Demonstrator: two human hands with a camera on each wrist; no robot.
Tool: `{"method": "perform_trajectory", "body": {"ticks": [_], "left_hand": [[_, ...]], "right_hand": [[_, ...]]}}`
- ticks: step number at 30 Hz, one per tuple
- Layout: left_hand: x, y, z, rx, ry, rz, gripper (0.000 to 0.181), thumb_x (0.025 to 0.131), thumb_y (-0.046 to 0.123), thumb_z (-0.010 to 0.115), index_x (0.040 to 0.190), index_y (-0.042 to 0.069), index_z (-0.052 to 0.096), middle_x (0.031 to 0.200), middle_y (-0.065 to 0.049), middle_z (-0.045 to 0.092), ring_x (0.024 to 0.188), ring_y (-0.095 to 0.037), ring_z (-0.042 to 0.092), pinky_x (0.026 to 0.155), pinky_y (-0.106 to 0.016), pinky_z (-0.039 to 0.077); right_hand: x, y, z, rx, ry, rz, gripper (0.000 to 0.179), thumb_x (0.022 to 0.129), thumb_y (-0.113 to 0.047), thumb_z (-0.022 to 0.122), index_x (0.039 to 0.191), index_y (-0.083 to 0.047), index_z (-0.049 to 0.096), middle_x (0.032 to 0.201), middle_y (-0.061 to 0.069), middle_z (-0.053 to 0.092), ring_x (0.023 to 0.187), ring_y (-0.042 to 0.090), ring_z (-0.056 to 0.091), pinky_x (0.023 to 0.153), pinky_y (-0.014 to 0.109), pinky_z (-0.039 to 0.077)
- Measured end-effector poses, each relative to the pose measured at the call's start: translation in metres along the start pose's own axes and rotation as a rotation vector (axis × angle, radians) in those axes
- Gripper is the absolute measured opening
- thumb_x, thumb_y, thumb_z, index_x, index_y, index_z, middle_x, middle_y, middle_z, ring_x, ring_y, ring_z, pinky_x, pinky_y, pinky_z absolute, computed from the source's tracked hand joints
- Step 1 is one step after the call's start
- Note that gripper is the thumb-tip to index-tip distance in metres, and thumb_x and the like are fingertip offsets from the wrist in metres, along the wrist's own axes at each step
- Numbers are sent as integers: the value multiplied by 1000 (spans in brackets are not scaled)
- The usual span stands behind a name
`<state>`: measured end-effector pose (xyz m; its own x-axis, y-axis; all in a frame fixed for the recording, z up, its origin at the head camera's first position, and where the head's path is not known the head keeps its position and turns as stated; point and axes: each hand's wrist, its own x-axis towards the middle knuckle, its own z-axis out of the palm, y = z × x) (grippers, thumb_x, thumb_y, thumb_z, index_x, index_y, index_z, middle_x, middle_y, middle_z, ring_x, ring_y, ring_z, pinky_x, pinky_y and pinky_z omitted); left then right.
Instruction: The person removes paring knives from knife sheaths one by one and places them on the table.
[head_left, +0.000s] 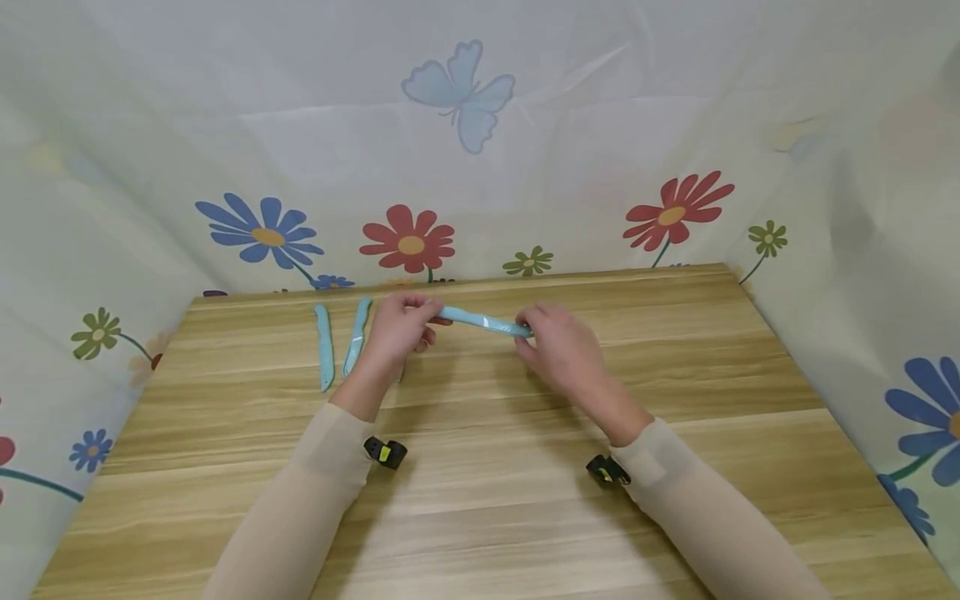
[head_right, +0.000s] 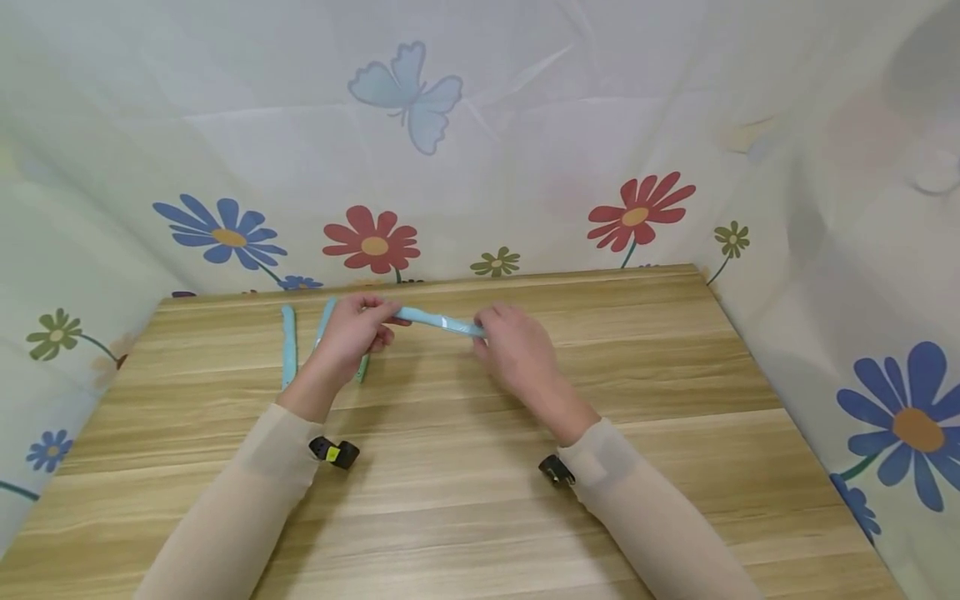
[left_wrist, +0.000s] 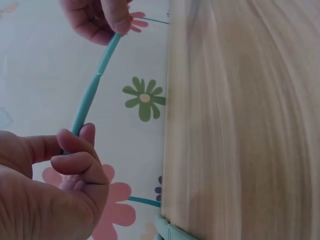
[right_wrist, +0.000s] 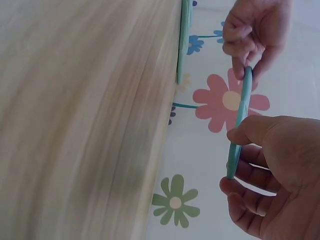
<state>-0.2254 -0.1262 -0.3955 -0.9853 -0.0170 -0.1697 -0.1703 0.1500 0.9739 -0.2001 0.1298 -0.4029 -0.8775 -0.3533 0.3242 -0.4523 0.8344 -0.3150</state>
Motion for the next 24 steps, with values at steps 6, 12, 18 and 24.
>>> {"method": "perform_trajectory", "body": {"ticks": [6,12,18,24], "left_hand": [[-10,-2,-1,-46,-34,-5,32,107,26,67,120,0,56,102,-13,78,58,-14,58,53,-20,42],[-21,-3,-3,-62,-62,-9,32,108,25,66,122,-1,56,105,-14,78,59,-15,58,54,-20,42],[-29,-6,-6,-46,-92,-18,28,108,24,66,122,1,58,108,-14,78,62,-17,57,55,-21,44],[-35,-9,-9,-22,-124,-17,28,107,26,67,122,2,59,109,-13,78,64,-16,58,57,-23,44]], "right_hand": [[-2,7,-4,8,52,-76,19,93,-13,81,110,-5,75,105,7,71,94,25,65,77,40,58],[-4,12,-7,-11,83,-158,19,93,-12,80,109,-4,75,104,7,71,94,25,64,76,39,57],[-7,14,-8,-23,81,-195,19,92,-11,81,109,-5,75,105,6,70,95,25,63,80,38,57],[-7,15,-11,-17,82,-236,18,92,-11,81,109,-4,75,105,6,70,96,25,62,82,39,57]]}}
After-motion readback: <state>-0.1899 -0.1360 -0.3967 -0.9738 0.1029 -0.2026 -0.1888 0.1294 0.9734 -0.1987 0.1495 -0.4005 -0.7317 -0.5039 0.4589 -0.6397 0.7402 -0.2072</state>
